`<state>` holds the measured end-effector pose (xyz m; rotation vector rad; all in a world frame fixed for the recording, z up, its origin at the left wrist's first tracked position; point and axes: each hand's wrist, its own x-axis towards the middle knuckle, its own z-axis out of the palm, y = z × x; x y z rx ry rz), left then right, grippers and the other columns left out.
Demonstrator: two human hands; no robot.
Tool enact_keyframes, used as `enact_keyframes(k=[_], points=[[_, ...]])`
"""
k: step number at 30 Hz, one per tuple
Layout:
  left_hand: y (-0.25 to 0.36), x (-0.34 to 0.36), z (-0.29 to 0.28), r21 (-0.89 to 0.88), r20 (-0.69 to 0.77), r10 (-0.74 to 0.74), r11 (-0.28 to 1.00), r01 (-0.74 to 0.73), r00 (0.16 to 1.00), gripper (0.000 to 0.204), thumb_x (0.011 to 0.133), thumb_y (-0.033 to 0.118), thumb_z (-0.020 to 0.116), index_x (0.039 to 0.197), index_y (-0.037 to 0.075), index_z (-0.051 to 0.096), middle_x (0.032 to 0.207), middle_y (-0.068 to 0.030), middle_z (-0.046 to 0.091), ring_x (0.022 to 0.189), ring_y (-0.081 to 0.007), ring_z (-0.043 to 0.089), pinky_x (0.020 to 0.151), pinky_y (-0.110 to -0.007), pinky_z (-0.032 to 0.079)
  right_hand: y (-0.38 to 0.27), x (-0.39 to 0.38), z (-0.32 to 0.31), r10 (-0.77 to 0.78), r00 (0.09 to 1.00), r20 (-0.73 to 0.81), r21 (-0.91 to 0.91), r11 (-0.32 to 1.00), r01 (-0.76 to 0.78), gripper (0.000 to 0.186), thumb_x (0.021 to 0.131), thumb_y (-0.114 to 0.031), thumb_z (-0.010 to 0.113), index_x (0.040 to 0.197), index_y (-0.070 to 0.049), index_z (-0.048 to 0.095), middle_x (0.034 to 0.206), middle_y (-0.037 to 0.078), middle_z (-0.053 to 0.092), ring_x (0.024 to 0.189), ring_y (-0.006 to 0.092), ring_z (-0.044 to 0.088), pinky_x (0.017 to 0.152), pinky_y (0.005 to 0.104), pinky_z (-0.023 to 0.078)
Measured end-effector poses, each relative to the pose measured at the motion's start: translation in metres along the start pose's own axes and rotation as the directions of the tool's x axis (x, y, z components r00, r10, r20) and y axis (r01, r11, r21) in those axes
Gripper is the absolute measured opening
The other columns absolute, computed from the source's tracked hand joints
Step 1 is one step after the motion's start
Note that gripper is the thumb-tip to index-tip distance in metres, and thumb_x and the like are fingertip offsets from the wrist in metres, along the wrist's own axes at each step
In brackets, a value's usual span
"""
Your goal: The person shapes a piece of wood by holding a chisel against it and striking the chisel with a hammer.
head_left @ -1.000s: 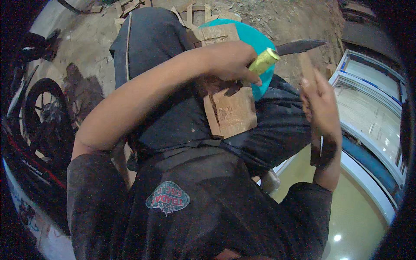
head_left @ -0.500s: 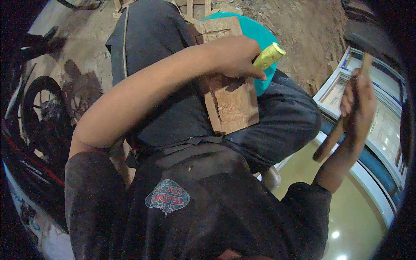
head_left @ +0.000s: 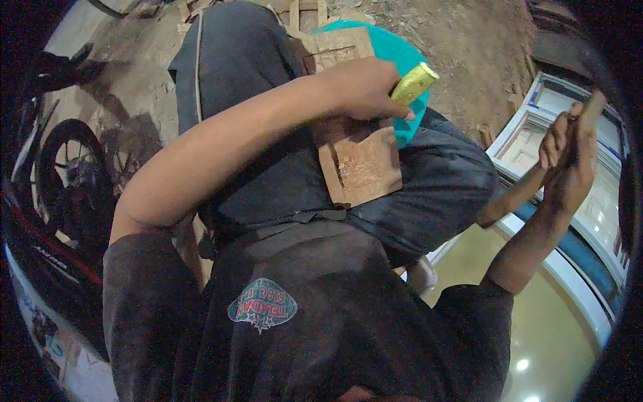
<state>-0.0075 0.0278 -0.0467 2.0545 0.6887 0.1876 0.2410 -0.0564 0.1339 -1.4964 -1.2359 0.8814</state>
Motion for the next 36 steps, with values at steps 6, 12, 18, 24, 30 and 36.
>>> enact_keyframes(k=[6,12,18,24,30,36], points=[[-0.004,0.001,0.005,0.004,-0.011,-0.026,1.000,0.026,1.000,0.054,0.080,0.051,0.069,0.087,-0.002,0.070,0.080,-0.0229,0.067,0.079,-0.0395,0.067,0.071,-0.047,0.051,0.047,-0.031,0.050,0.595,0.794,0.123,-0.531,0.716,-0.454,0.027,0.100,-0.034,0.052,0.108,-0.008,0.053,0.065,-0.003,0.044,0.047,0.0047,0.039,0.038,0.0205,0.032],[0.000,0.001,0.002,0.034,0.020,-0.007,0.999,0.007,1.000,0.053,0.082,0.051,0.068,0.089,-0.001,0.068,0.081,-0.0225,0.067,0.080,-0.0390,0.067,0.071,-0.047,0.052,0.010,-0.005,-0.008,0.217,0.970,-0.110,-0.282,0.929,-0.240,0.029,0.098,-0.037,0.056,0.105,-0.009,0.054,0.067,-0.003,0.047,0.041,0.0051,0.038,0.033,0.0198,0.029],[-0.003,-0.001,0.005,0.047,0.016,-0.004,0.999,0.004,1.000,0.050,0.083,0.049,0.068,0.089,0.000,0.069,0.082,-0.0219,0.067,0.081,-0.0389,0.067,0.071,-0.047,0.052,0.032,-0.007,0.032,0.152,0.979,-0.138,-0.470,0.859,-0.200,0.030,0.099,-0.030,0.052,0.117,-0.005,0.052,0.074,-0.001,0.042,0.059,0.0055,0.040,0.049,0.0206,0.034],[0.011,-0.012,-0.002,0.092,0.196,0.038,0.994,-0.057,0.980,0.041,0.087,0.040,0.065,0.094,0.000,0.067,0.083,-0.0211,0.067,0.083,-0.0403,0.066,0.074,-0.048,0.052,0.048,-0.019,0.026,0.526,0.851,-0.012,-0.543,0.711,-0.447,0.035,0.098,-0.035,0.055,0.119,-0.007,0.055,0.067,-0.001,0.051,0.049,0.0053,0.045,0.042,0.0224,0.036],[0.011,-0.010,-0.016,0.088,0.002,-0.025,0.996,0.025,1.000,0.041,0.085,0.039,0.066,0.093,-0.001,0.067,0.088,-0.0226,0.068,0.083,-0.0384,0.067,0.075,-0.047,0.052,0.045,-0.006,0.012,0.347,0.938,0.012,-0.201,0.920,-0.338,0.028,0.098,-0.034,0.057,0.108,-0.009,0.053,0.063,-0.003,0.045,0.042,0.0034,0.039,0.036,0.0197,0.032],[0.005,-0.012,-0.028,-0.130,-0.329,-0.077,0.991,0.035,0.941,0.044,0.081,0.041,0.064,0.095,0.000,0.067,0.076,-0.0176,0.067,0.072,-0.0316,0.068,0.070,-0.041,0.052,0.060,0.012,0.052,0.322,0.945,-0.053,0.113,0.942,-0.315,0.027,0.100,-0.027,0.052,0.114,-0.005,0.054,0.070,-0.001,0.046,0.047,0.0047,0.039,0.039,0.0192,0.031]])
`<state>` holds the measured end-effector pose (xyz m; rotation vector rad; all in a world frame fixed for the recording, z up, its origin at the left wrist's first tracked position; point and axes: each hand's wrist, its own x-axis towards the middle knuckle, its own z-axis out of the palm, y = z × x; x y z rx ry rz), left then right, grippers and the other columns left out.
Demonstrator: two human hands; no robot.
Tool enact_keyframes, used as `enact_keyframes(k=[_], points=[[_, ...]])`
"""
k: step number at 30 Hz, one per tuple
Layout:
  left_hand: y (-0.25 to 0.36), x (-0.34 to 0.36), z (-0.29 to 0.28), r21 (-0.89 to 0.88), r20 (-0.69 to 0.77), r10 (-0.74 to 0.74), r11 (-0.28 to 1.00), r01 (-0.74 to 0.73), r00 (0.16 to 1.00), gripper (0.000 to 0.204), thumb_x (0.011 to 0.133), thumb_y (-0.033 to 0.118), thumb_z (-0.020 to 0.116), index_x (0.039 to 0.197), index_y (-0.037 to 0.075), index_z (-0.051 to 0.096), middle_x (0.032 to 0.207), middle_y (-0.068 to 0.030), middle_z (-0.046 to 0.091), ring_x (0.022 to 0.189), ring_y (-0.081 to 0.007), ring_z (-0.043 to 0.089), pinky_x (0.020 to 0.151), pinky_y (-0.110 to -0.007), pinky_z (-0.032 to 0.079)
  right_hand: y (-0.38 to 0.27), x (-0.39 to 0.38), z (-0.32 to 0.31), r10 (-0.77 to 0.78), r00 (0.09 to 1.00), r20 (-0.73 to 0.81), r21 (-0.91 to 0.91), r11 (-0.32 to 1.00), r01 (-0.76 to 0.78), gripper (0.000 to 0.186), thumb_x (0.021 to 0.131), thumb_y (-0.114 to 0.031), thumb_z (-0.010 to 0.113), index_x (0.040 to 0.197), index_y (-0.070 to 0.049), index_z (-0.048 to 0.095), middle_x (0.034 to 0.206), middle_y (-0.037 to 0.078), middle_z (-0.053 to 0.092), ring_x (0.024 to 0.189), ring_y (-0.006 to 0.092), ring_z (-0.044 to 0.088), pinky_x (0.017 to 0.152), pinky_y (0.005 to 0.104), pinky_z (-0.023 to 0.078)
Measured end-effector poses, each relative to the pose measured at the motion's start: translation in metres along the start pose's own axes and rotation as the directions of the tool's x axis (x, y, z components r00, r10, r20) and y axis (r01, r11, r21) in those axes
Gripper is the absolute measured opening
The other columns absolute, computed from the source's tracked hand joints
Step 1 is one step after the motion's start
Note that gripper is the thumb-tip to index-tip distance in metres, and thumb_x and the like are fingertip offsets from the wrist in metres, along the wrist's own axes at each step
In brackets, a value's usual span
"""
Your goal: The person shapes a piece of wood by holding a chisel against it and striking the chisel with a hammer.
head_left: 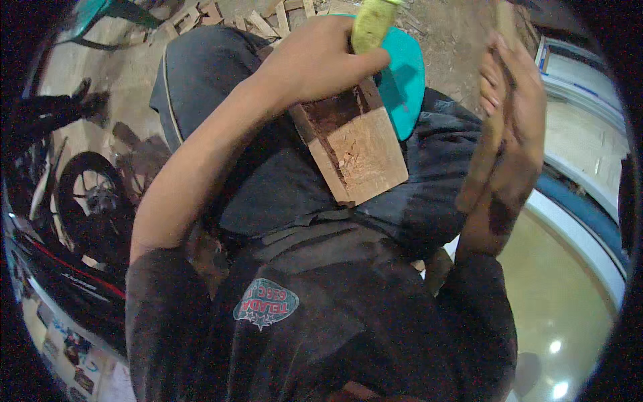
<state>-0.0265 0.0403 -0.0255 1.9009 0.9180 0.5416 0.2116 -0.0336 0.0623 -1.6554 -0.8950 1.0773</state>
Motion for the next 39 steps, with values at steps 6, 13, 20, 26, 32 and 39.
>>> enact_keyframes(k=[6,13,20,26,32,39], points=[[0.005,-0.001,-0.002,0.030,0.101,-0.065,0.998,0.062,0.993,0.045,0.085,0.039,0.061,0.095,-0.005,0.064,0.084,-0.0177,0.067,0.079,-0.0303,0.067,0.073,-0.039,0.051,0.049,0.021,-0.002,0.167,0.952,0.255,0.063,0.980,-0.189,0.027,0.099,-0.031,0.053,0.114,-0.008,0.057,0.068,-0.002,0.045,0.047,0.0054,0.040,0.040,0.0202,0.033],[0.014,-0.007,0.022,-0.170,0.210,-0.090,0.977,0.127,0.973,0.036,0.090,0.032,0.062,0.102,-0.002,0.064,0.084,-0.0143,0.067,0.077,-0.0217,0.065,0.072,-0.035,0.050,0.049,0.017,-0.010,0.254,0.920,0.298,0.151,0.939,-0.309,0.019,0.101,-0.026,0.052,0.101,-0.007,0.048,0.064,-0.003,0.045,0.044,0.0082,0.042,0.038,0.0245,0.037],[0.007,-0.006,0.043,0.011,0.294,-0.011,1.000,0.009,0.956,0.034,0.087,0.030,0.064,0.096,-0.003,0.062,0.083,-0.0149,0.066,0.074,-0.0212,0.063,0.070,-0.035,0.049,0.035,0.008,-0.011,0.227,0.883,0.411,0.232,0.911,-0.342,0.024,0.101,-0.028,0.051,0.105,-0.006,0.046,0.066,-0.002,0.044,0.045,0.0086,0.040,0.039,0.0248,0.037],[0.020,-0.004,0.052,-0.119,0.383,-0.011,0.991,0.061,0.923,0.027,0.084,0.020,0.068,0.101,-0.001,0.063,0.087,-0.0096,0.067,0.079,-0.0161,0.063,0.071,-0.032,0.050,0.046,0.009,-0.018,0.233,0.862,0.450,0.261,0.889,-0.377,0.026,0.102,-0.029,0.048,0.107,-0.004,0.045,0.068,-0.002,0.043,0.047,0.0085,0.040,0.041,0.0238,0.037],[0.030,0.015,0.046,-0.371,0.486,0.064,0.918,0.140,0.871,0.026,0.088,0.022,0.069,0.101,0.001,0.064,0.089,-0.0039,0.067,0.082,-0.0114,0.062,0.074,-0.028,0.050,0.048,0.015,-0.020,0.167,0.863,0.477,0.300,0.892,-0.338,0.023,0.102,-0.030,0.047,0.102,-0.007,0.046,0.068,-0.003,0.043,0.047,0.0072,0.039,0.040,0.0230,0.036],[0.056,0.051,0.024,-0.270,0.713,-0.085,0.882,0.386,0.696,0.029,0.099,0.020,0.057,0.119,0.001,0.052,0.100,-0.0084,0.062,0.087,-0.0163,0.060,0.078,-0.034,0.051,0.045,0.013,-0.025,0.255,0.894,0.370,0.299,0.878,-0.374,0.022,0.102,-0.031,0.047,0.096,-0.010,0.047,0.066,-0.004,0.042,0.046,0.0063,0.037,0.039,0.0225,0.033]])
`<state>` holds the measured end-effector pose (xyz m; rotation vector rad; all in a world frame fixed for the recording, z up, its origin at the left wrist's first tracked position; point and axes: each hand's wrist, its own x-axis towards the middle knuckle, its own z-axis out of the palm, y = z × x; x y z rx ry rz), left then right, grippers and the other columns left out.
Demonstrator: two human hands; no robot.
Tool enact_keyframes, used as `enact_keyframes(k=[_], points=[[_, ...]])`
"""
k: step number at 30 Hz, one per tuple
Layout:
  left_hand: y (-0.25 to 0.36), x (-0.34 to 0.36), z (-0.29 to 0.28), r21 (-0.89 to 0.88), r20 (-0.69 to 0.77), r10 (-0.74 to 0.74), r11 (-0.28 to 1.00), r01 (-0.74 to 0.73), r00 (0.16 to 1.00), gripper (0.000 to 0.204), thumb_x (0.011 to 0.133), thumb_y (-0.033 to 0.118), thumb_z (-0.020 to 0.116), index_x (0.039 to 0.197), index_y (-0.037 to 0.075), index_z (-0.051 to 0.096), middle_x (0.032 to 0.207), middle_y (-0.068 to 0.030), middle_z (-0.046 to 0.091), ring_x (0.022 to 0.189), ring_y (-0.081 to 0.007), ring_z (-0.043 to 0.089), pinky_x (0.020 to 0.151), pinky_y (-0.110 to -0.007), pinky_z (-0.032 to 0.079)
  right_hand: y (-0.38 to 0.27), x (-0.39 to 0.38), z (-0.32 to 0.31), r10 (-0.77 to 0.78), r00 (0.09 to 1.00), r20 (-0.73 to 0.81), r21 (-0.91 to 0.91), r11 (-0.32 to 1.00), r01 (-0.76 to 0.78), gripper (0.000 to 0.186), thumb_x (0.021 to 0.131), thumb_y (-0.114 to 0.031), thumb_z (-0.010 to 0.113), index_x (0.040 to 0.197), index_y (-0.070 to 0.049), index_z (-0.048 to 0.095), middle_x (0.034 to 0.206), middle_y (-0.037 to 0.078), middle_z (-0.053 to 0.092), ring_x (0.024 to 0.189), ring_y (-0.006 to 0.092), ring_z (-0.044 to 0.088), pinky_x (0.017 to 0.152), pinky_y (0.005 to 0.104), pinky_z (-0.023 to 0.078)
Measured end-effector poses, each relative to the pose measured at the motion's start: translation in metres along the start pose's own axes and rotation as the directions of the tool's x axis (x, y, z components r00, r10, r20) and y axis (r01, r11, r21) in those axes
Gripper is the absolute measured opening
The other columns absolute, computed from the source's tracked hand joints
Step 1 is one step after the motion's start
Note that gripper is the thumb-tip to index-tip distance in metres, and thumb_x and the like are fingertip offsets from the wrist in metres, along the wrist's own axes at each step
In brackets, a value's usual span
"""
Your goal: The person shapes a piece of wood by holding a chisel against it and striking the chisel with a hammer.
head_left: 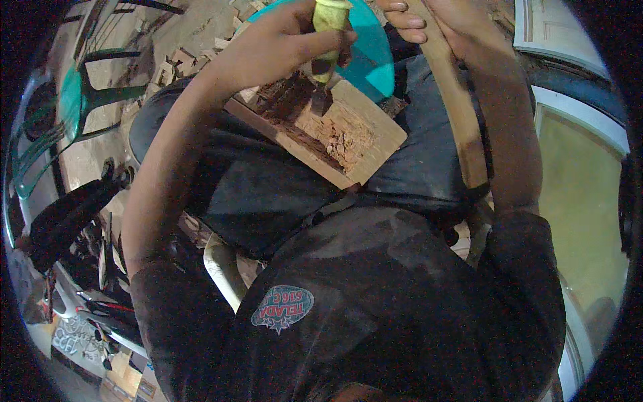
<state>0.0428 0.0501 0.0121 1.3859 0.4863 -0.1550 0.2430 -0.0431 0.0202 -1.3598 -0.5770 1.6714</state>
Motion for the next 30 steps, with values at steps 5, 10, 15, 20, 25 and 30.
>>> enact_keyframes(k=[5,10,15,20,25,30], points=[[-0.023,-0.004,-0.006,-0.012,0.062,0.082,0.997,-0.081,0.995,0.024,0.098,0.016,0.058,0.117,0.001,0.054,0.094,-0.0074,0.062,0.081,-0.0155,0.059,0.071,-0.032,0.048,0.001,0.001,0.007,-0.033,0.998,0.050,-0.032,0.999,0.034,0.022,0.102,-0.030,0.047,0.097,-0.009,0.048,0.065,-0.004,0.043,0.046,0.0061,0.038,0.040,0.0228,0.034],[-0.013,-0.007,-0.001,0.144,-0.062,0.053,0.989,-0.044,0.997,0.025,0.097,0.022,0.060,0.111,0.001,0.059,0.093,-0.0079,0.065,0.081,-0.0154,0.060,0.072,-0.032,0.048,-0.001,-0.005,0.015,-0.049,0.998,0.044,-0.060,0.997,0.052,0.023,0.102,-0.030,0.047,0.098,-0.008,0.050,0.065,-0.004,0.045,0.044,0.0060,0.037,0.040,0.0230,0.034],[-0.017,-0.007,-0.004,0.240,-0.074,0.088,0.968,-0.068,0.993,0.028,0.098,0.027,0.060,0.111,0.002,0.057,0.092,-0.0054,0.063,0.081,-0.0159,0.058,0.073,-0.033,0.047,-0.003,-0.010,0.019,-0.051,0.998,-0.025,-0.052,0.997,0.050,0.022,0.102,-0.030,0.047,0.099,-0.009,0.052,0.065,-0.003,0.048,0.041,0.0061,0.037,0.038,0.0234,0.034],[-0.022,-0.001,-0.001,0.141,0.036,0.067,0.987,-0.071,0.997,0.029,0.098,0.027,0.061,0.111,0.002,0.056,0.093,-0.0047,0.063,0.083,-0.0147,0.057,0.075,-0.033,0.047,-0.009,-0.025,0.013,-0.109,0.991,-0.074,-0.022,0.994,0.108,0.025,0.101,-0.032,0.048,0.110,-0.008,0.053,0.064,0.001,0.047,0.041,0.0090,0.041,0.037,0.0226,0.035],[-0.040,0.001,-0.001,0.280,-0.033,0.264,0.928,-0.245,0.964,0.030,0.089,0.030,0.070,0.095,0.002,0.065,0.081,-0.0020,0.066,0.078,-0.0090,0.060,0.069,-0.027,0.048,-0.039,-0.078,-0.068,-0.557,0.829,0.046,0.114,0.828,0.550,0.030,0.101,-0.027,0.046,0.121,-0.006,0.048,0.090,0.008,0.049,0.063,0.0093,0.048,0.048,0.0220,0.038],[-0.058,0.017,0.002,0.233,0.042,0.329,0.915,-0.329,0.944,0.033,0.083,0.033,0.074,0.093,0.002,0.067,0.074,-0.0004,0.062,0.068,-0.0102,0.055,0.061,-0.028,0.042,0.021,-0.087,-0.023,-0.458,0.810,-0.366,-0.414,0.860,0.300,0.032,0.099,-0.029,0.051,0.117,-0.002,0.051,0.081,0.007,0.053,0.062,0.0118,0.052,0.051,0.0232,0.042]])
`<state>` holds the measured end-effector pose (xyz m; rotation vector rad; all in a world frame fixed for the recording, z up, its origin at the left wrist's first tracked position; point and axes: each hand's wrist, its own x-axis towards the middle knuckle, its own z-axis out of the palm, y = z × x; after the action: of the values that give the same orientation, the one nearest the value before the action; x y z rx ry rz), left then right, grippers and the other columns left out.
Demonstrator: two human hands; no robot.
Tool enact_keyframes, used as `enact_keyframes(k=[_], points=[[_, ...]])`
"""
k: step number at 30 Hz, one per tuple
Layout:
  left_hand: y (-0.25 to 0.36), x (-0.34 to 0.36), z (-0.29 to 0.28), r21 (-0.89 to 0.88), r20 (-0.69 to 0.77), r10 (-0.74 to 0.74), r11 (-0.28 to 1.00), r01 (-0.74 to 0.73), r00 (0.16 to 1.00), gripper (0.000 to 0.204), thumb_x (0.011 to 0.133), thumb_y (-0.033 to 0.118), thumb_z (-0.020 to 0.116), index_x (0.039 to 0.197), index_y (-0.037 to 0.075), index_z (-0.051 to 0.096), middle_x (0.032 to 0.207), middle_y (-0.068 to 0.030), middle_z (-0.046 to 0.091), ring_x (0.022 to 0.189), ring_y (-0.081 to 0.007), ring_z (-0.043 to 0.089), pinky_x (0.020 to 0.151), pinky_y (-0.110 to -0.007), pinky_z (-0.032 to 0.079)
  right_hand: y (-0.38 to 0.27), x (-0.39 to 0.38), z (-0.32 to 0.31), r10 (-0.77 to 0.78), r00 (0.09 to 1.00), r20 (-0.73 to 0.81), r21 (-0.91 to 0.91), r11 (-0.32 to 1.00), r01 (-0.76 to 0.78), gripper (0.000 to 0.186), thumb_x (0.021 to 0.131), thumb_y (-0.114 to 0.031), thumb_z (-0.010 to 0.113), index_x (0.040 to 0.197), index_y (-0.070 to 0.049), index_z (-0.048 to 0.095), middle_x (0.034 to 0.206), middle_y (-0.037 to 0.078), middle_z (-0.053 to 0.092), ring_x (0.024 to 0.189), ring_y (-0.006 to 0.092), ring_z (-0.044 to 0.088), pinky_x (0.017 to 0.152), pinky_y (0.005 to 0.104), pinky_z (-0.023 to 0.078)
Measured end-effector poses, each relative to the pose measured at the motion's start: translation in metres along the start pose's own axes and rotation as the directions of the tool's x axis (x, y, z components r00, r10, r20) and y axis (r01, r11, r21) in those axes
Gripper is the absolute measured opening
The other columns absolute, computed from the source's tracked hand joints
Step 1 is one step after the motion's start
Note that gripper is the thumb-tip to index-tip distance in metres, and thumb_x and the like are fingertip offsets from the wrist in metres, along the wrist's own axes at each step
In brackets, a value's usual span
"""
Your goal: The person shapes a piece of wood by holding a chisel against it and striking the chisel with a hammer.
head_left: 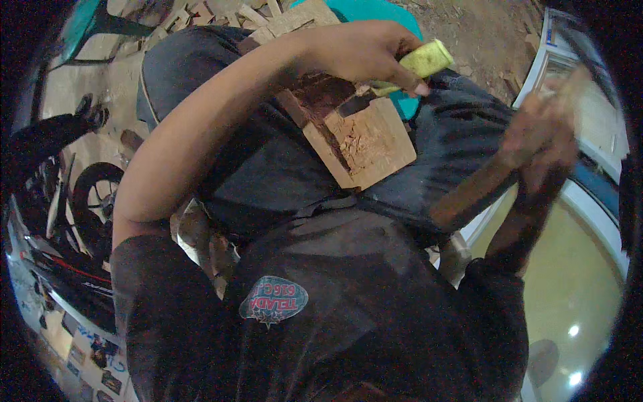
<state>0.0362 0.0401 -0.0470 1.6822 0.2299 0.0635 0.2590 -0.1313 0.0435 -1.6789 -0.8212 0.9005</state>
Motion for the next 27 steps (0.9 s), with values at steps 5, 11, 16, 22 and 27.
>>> enact_keyframes(k=[5,11,16,22,27], points=[[0.000,-0.001,0.002,-0.036,0.089,-0.018,0.999,0.022,0.996,0.035,0.083,0.034,0.075,0.094,0.001,0.067,0.070,-0.0003,0.062,0.063,-0.0117,0.057,0.057,-0.031,0.044,0.004,-0.029,0.008,0.124,0.992,-0.005,0.121,0.985,-0.123,0.036,0.098,-0.030,0.054,0.115,0.002,0.053,0.074,0.006,0.056,0.062,0.0131,0.055,0.052,0.0234,0.043],[0.006,0.000,0.003,0.115,0.039,-0.100,0.989,0.095,0.994,0.037,0.082,0.040,0.075,0.097,0.006,0.069,0.072,-0.0020,0.066,0.063,-0.0137,0.059,0.057,-0.032,0.045,-0.060,-0.042,0.006,-0.208,0.940,-0.271,-0.034,0.978,0.206,0.036,0.102,-0.027,0.047,0.123,0.002,0.046,0.071,0.002,0.046,0.051,0.0069,0.040,0.042,0.0204,0.032],[0.006,0.003,0.003,0.141,0.032,-0.138,0.981,0.132,0.990,0.037,0.082,0.040,0.074,0.098,0.007,0.070,0.074,-0.0019,0.067,0.065,-0.0137,0.060,0.060,-0.032,0.046,-0.071,-0.036,-0.037,-0.215,0.968,-0.126,0.141,0.962,0.232,0.038,0.101,-0.029,0.049,0.124,0.002,0.045,0.067,0.001,0.045,0.048,0.0060,0.036,0.040,0.0187,0.031],[0.010,-0.001,0.007,0.061,0.110,-0.165,0.985,0.159,0.980,0.030,0.086,0.033,0.071,0.087,0.003,0.067,0.064,0.0046,0.057,0.058,-0.0062,0.049,0.051,-0.029,0.038,0.001,-0.044,0.015,0.265,0.956,0.123,-0.280,0.934,-0.223,0.030,0.097,-0.030,0.055,0.113,-0.005,0.055,0.077,-0.001,0.052,0.053,0.0061,0.044,0.047,0.0194,0.037],[0.008,0.004,0.008,0.032,0.153,-0.097,0.995,0.093,0.984,0.032,0.088,0.034,0.070,0.090,0.002,0.066,0.068,0.0028,0.061,0.060,-0.0068,0.052,0.052,-0.029,0.041,-0.045,-0.039,0.008,0.007,0.956,-0.292,-0.036,0.999,-0.018,0.023,0.099,-0.025,0.050,0.110,-0.005,0.055,0.072,-0.001,0.048,0.046,0.0056,0.035,0.040,0.0218,0.025]])
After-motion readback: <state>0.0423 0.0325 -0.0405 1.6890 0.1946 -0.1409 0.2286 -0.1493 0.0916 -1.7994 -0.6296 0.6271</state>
